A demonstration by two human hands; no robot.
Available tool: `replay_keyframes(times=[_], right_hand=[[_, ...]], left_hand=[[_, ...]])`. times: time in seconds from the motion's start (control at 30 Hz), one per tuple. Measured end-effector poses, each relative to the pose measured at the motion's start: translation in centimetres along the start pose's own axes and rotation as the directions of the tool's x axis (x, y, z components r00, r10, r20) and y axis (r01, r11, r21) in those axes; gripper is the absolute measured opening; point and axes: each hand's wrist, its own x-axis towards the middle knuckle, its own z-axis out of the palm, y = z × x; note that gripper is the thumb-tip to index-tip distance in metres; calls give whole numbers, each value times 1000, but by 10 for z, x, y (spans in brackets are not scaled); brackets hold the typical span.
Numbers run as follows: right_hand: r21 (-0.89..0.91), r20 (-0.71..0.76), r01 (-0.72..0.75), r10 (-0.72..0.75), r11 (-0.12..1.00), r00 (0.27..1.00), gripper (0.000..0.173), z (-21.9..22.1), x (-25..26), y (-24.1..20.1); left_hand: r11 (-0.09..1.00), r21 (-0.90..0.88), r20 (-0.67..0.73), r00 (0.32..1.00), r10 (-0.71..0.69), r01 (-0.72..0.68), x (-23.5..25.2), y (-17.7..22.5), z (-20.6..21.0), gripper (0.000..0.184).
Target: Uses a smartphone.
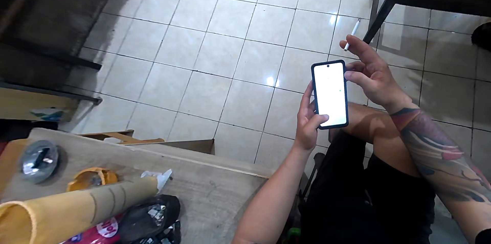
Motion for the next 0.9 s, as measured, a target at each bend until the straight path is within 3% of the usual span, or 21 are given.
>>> replay_keyframes(times=[0.9], right_hand=[[-35, 21, -12, 13, 999, 1000, 72, 0, -1, 0]], left_hand=[[1000, 6, -14, 1000, 25, -25, 0, 1, 1, 87]])
